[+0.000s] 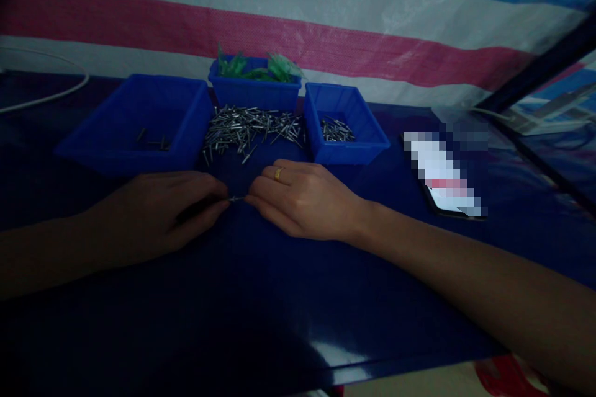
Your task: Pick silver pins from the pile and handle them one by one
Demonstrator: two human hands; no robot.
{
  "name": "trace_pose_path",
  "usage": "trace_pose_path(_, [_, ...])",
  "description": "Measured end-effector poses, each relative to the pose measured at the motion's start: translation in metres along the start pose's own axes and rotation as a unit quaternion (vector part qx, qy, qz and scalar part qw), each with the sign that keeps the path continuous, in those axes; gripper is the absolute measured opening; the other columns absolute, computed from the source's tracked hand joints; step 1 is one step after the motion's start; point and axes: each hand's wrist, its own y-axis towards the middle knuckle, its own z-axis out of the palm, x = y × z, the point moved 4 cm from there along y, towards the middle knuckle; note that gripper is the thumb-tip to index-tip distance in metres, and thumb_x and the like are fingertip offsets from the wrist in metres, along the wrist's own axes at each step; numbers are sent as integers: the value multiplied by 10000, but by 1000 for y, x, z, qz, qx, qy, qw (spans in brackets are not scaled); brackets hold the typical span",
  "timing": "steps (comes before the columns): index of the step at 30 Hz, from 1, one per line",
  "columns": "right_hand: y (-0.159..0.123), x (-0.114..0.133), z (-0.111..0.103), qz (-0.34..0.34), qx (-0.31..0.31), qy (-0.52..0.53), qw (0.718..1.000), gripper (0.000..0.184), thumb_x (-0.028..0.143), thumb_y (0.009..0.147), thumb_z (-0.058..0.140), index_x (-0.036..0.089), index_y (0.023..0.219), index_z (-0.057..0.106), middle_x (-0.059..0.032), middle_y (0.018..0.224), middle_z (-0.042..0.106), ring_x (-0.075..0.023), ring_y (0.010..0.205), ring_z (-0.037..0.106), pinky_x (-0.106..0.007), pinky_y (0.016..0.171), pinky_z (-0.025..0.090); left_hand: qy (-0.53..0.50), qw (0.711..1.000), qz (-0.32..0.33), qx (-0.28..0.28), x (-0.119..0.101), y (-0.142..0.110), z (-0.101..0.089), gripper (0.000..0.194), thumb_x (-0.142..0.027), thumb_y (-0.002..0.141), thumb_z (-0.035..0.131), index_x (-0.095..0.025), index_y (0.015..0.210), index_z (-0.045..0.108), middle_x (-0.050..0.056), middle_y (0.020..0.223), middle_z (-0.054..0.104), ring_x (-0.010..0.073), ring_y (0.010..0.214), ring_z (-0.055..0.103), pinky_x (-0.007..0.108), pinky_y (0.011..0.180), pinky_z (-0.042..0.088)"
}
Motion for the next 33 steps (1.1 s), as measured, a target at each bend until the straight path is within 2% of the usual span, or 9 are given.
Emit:
trace_pose_path(5, [-1,-1,1,7,1,8,1000,273,274,1012,452,141,834,611,-19,698,584,-122,644,524,-232,625,441,2,1000,-13,11,0,0,0,287,-263,998,323,-170,904,578,14,770,645,145,689,623,253,654,431])
trace_pose_path(23, [-1,-1,1,6,6,-14,1000,319,253,1022,412,134,814,623,-27,682,576,-128,625,505,-244,619,430,-21,999,-30,13,3,-2,2,339,-332,999,303,-180,873,578,13,739,627,142,670,599,260,648,432])
trace_pose_path(29, [-3,-4,-1,34,-13,26,999,218,297,1000,451,132,1013,592,-51,831,643,-145,722,588,-253,647,489,-23,998,-43,27,3,0,2,362,-318,997,271,-184,837,566,19,734,622,146,668,595,267,639,430])
trace_pose_path(33, [-2,-2,-1,1,-9,45,999,185,285,988,476,148,928,584,-68,869,650,-151,774,609,-259,682,516,-17,999,-28,17,3,0,1,343,-287,998,281,-184,806,546,8,700,598,135,610,562,265,614,409])
